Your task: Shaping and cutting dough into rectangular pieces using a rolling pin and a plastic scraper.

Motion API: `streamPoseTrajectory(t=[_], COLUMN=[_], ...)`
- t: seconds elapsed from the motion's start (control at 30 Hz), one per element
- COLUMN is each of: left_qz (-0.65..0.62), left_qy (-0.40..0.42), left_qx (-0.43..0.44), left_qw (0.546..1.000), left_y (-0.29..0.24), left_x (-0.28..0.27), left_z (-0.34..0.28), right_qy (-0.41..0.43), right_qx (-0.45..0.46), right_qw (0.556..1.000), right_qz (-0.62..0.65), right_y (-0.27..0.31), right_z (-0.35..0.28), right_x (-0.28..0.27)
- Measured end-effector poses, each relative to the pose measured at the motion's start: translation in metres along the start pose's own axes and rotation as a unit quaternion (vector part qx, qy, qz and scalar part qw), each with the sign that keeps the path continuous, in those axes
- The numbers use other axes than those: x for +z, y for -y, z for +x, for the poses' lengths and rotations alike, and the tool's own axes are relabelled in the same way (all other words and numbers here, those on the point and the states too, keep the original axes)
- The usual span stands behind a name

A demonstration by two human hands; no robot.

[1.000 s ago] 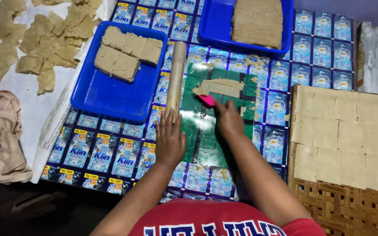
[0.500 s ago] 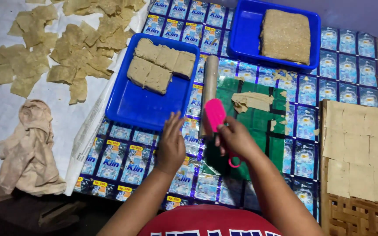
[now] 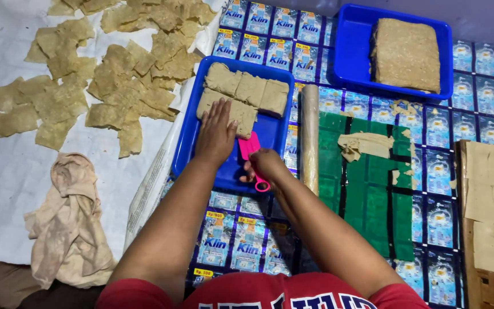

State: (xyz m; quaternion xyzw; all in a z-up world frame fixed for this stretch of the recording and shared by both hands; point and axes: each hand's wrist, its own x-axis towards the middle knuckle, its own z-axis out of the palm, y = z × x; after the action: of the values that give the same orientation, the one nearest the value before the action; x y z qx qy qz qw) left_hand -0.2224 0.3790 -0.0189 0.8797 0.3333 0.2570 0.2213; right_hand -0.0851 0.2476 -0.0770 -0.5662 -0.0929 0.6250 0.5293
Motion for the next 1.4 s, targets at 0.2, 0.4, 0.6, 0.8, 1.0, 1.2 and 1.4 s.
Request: streamPoseTrajectory(t=[0.2, 0.4, 0.6, 0.8, 1.0, 1.2, 1.4], left_qz=[0.05, -0.08, -0.47, -0.577, -0.441, -0.227, -0.119], left_qy=[0.03, -0.006, -0.043, -0.034, 0.085, 0.117, 0.17], left_qx=[-0.011, -0.022, -0.203, -0.162, -0.041, 0.061, 0.169], left_qw=[0.998, 0.997, 0.858, 0.8, 0.893, 0.965, 0.963], left_y=[0.0, 0.031, 0.005, -0.081, -0.185, -0.228, -0.264], left_x=[0.009, 0.032, -0.001, -0.01, 0.039, 0.134, 0.17], left_z=[-0.004, -0.004, -0.018, -0.031, -0.011, 0.023, 0.06], right_qy=[-0.045, -0.197, -0.106, -0.071, -0.091, -0.354, -0.418], right_qx=[-0.08, -0.331, -0.332, -0.32, -0.174, -0.195, -0.256], right_qw=[0.991, 0.787, 0.807, 0.883, 0.966, 0.835, 0.676], right_qz=[-0.099, -0.482, -0.476, -0.336, -0.166, -0.374, -0.549], right_y=[0.017, 0.014, 0.036, 0.033, 0.063, 0.071, 0.035], right_z=[0.016, -0.03, -0.078, -0.137, -0.218, -0.267, -0.272], right_x=[0.017, 0.058, 0.08, 0.024, -0.095, -0.223, -0.315])
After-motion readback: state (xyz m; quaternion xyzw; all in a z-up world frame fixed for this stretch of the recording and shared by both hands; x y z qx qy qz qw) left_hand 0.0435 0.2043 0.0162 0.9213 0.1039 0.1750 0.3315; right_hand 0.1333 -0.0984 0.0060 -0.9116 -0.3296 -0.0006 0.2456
